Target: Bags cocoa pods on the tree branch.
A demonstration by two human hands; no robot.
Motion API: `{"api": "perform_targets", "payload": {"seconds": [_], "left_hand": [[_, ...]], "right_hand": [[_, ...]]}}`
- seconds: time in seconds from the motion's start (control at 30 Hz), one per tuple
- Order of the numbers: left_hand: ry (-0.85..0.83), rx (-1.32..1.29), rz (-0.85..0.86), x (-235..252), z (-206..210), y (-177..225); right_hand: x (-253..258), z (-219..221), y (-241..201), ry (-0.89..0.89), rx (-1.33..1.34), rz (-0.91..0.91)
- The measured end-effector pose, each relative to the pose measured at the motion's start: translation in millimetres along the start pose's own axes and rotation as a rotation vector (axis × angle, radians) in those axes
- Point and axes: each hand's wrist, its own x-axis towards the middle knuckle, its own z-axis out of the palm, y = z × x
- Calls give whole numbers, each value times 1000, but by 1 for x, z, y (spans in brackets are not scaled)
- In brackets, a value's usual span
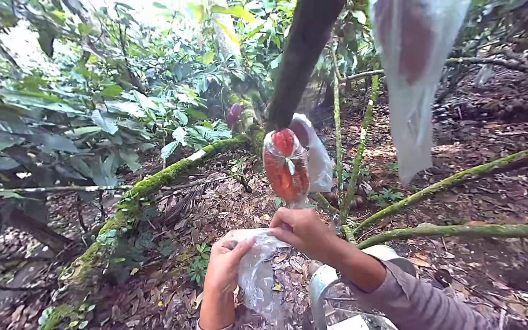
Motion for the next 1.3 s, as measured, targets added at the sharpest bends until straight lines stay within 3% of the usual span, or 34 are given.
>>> {"api": "perform_targets", "payload": {"seconds": [0.17, 0.43, 0.6, 0.77, 0.9, 0.97, 1.07, 1.17, 1.3], "left_hand": [[-75, 58, 110, 6, 8, -5], [89, 48, 114, 23, 17, 7], [132, 197, 157, 47, -3, 8], [281, 192, 179, 82, -11, 18], [260, 274, 230, 127, -14, 32], [237, 288, 242, 155, -13, 44], [207, 255, 290, 199, -12, 61], [176, 225, 305, 241, -12, 69], [178, 211, 245, 282, -17, 69]], "right_hand": [[-11, -2, 10, 48, -52, 22], [-12, -51, 19, 176, -22, -68], [-3, -87, 40, 442, -19, 91], [45, -106, 66, 593, 90, 190], [122, -130, 72, 620, 203, 139], [163, -139, 80, 579, 321, 56], [216, -145, 90, 340, 503, 26], [251, -137, 46, 28, 215, 328], [288, -122, 50, -297, -160, 285]]}}
